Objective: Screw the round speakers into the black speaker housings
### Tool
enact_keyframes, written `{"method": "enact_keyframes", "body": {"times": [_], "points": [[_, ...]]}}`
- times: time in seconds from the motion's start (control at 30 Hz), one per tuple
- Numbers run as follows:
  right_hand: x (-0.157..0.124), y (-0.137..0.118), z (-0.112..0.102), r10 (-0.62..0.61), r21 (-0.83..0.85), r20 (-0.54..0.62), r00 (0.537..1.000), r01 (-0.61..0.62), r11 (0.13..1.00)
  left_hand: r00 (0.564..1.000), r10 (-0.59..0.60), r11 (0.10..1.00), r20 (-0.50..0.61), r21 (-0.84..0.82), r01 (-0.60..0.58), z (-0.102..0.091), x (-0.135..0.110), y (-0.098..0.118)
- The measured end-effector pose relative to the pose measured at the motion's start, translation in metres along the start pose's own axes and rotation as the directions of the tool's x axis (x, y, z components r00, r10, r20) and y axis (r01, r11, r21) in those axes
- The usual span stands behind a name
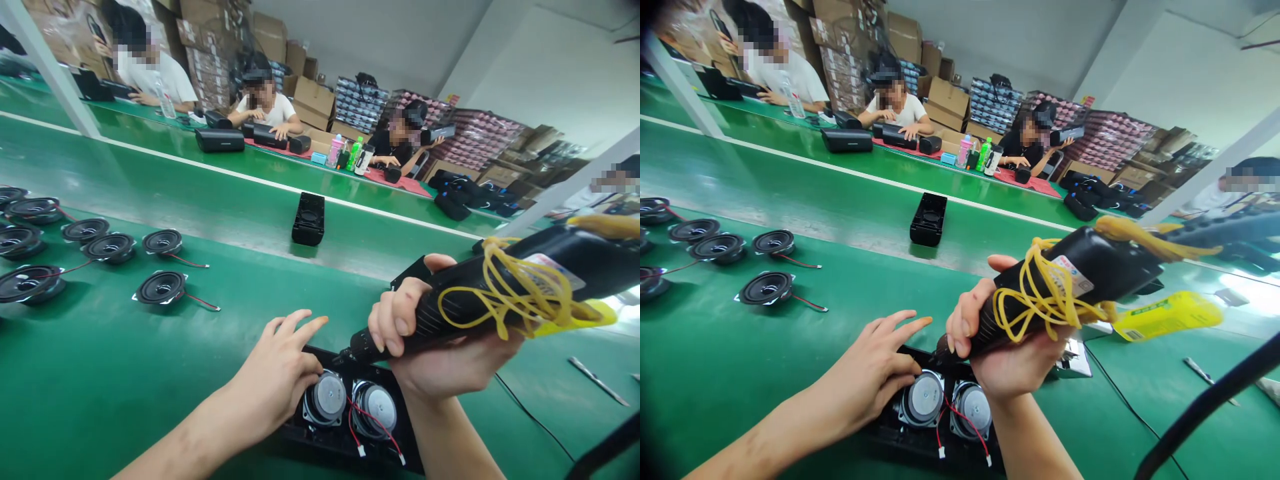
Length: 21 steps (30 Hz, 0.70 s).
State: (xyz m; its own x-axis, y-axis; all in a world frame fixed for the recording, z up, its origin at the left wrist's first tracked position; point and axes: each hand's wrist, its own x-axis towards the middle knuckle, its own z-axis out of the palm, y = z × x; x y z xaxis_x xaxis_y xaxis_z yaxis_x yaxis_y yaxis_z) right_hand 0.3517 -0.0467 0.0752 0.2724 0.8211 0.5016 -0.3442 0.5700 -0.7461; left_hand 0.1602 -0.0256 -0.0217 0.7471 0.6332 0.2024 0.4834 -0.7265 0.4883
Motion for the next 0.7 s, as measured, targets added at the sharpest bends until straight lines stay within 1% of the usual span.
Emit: {"method": "enact_keyframes", "body": {"times": [0.13,0.23,0.3,0.37,0.43,0.5,0.57,0.6,0.63,0.7], "points": [[0.0006,0.0013,-0.0009,0.006,0.027,0.076,0.997,-0.008,1.000,1.000,-0.028,0.999,-0.009,-0.033,0.027,0.0002,-0.0009,-0.0034],[-0.0004,0.0026,-0.0011,0.001,0.033,0.054,0.999,-0.003,0.999,0.998,-0.033,0.998,-0.056,-0.050,0.030,0.0011,-0.0032,-0.0033],[-0.0014,0.0032,0.0004,0.001,0.028,0.018,1.000,-0.001,1.000,0.992,-0.055,0.996,-0.116,-0.079,0.046,0.0005,-0.0049,-0.0016],[-0.0020,0.0032,0.0024,-0.008,0.015,0.011,1.000,0.008,1.000,0.980,-0.065,0.992,-0.187,-0.117,0.043,-0.0016,-0.0060,0.0007],[-0.0022,0.0027,0.0038,-0.014,0.003,-0.012,1.000,0.014,1.000,0.960,-0.046,0.989,-0.275,-0.151,0.004,-0.0041,-0.0063,0.0021],[-0.0022,0.0019,0.0042,-0.017,0.005,-0.031,0.999,0.017,1.000,0.930,-0.016,0.986,-0.367,-0.160,-0.046,-0.0057,-0.0061,0.0015],[-0.0024,0.0012,0.0036,-0.014,0.020,-0.034,0.999,0.015,1.000,0.900,0.012,0.990,-0.436,-0.119,-0.072,-0.0056,-0.0061,-0.0008],[-0.0025,0.0009,0.0031,-0.016,0.029,-0.034,0.999,0.017,0.999,0.890,0.030,0.994,-0.454,-0.083,-0.076,-0.0049,-0.0063,-0.0023],[-0.0026,0.0007,0.0025,-0.018,0.038,-0.033,0.999,0.020,0.999,0.887,0.052,0.996,-0.459,-0.040,-0.079,-0.0039,-0.0067,-0.0038],[-0.0031,0.0000,0.0014,-0.027,0.048,-0.029,0.999,0.029,0.998,0.895,0.100,0.995,-0.435,0.038,-0.093,-0.0014,-0.0079,-0.0059]]}}
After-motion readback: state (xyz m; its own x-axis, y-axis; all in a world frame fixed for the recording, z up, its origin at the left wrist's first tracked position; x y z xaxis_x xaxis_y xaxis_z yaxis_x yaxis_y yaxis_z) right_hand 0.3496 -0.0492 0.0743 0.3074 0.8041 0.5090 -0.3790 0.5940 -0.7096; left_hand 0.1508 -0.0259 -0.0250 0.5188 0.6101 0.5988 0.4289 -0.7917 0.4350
